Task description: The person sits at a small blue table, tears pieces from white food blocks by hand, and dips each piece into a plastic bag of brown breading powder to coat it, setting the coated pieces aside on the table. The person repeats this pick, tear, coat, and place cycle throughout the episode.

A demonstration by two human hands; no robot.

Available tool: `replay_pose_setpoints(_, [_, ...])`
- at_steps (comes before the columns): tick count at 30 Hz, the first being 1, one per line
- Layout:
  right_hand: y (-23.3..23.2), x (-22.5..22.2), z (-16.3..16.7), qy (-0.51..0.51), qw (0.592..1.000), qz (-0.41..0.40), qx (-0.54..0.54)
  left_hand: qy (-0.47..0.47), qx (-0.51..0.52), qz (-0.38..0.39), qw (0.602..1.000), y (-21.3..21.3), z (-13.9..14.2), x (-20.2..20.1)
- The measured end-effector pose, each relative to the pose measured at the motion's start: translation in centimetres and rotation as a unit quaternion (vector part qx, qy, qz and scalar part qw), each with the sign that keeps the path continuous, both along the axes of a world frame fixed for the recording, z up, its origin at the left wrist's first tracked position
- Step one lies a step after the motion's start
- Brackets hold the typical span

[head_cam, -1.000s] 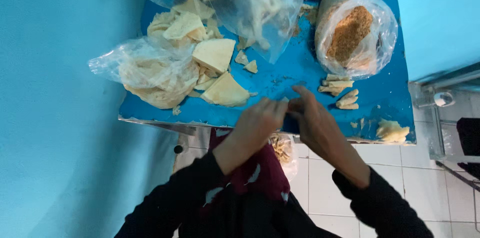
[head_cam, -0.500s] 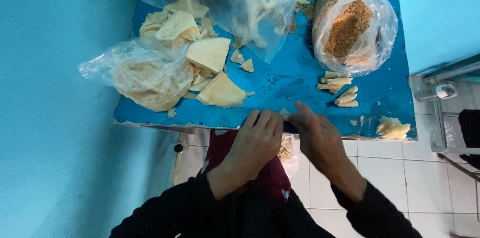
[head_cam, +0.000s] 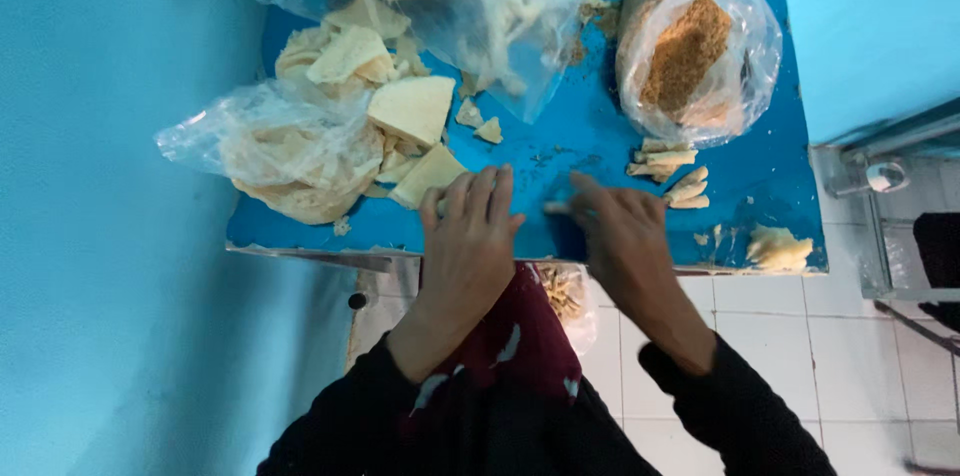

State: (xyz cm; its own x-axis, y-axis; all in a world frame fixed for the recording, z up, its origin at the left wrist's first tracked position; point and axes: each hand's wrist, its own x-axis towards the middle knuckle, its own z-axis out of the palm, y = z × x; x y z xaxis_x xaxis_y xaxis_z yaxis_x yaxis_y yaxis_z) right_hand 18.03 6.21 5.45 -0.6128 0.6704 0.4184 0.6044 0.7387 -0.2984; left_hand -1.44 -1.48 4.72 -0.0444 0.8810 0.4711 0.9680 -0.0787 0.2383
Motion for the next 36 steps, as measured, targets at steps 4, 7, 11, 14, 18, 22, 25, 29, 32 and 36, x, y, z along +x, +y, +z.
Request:
replay_pose_setpoints(4, [2.0, 4.7, 2.6, -0.016, 0.997, -0.069, 0.019, -0.065, 0.009, -0.044, 0.997, 0.2, 0.0, -0.4])
replay_pose_setpoints(7, [2.4, 8.1, 3.8, 0.042, 0.991, -0.072, -0.105, -0.121, 0.030, -0.139, 0.982, 2.6, -0.2, 1.6])
replay_pose_setpoints(11, [3.9, 8.6, 3.1, -0.067, 0.993, -0.047, -0.088, 0.031, -0.007, -0.162, 0.986, 6.5, -0.9, 4.7])
replay_pose_setpoints(14, [4.9, 8.4, 2.4, -0.124, 0.991, -0.045, -0.038, 0.068, 0.011, -0.179, 0.982, 7.3, -1.5, 4.7])
replay_pose_setpoints(18, [5.5, 8.5, 1.9, -0.069, 0.994, -0.065, -0.046, -0.114, 0.001, -0.191, 0.975, 9.1, -1.9, 4.7])
replay_pose_setpoints(22, [5.8, 7.8, 1.1, 0.135, 0.967, -0.147, -0.161, -0.292, -0.010, -0.203, 0.935, 13.0, -2.0, 7.3])
replay_pose_setpoints(25, [6.1, 6.4, 0.0, 0.129, 0.972, -0.146, -0.134, -0.289, 0.007, -0.188, 0.939, 14.4, -2.2, 9.4])
replay_pose_setpoints(29, [6.7, 5.4, -1.3, 0.202, 0.947, -0.134, -0.212, -0.318, -0.011, -0.175, 0.932, 14.2, -2.3, 9.8])
replay_pose_setpoints(32, [6.5, 5.2, -2.2, 0.334, 0.876, -0.129, -0.322, -0.386, -0.100, -0.132, 0.908, 13.7, -2.3, 10.0])
replay_pose_setpoints(36, [5.5, 4.0, -3.3, 0.581, 0.713, -0.060, -0.388, -0.415, 0.015, -0.153, 0.897, 12.1, -2.0, 11.2])
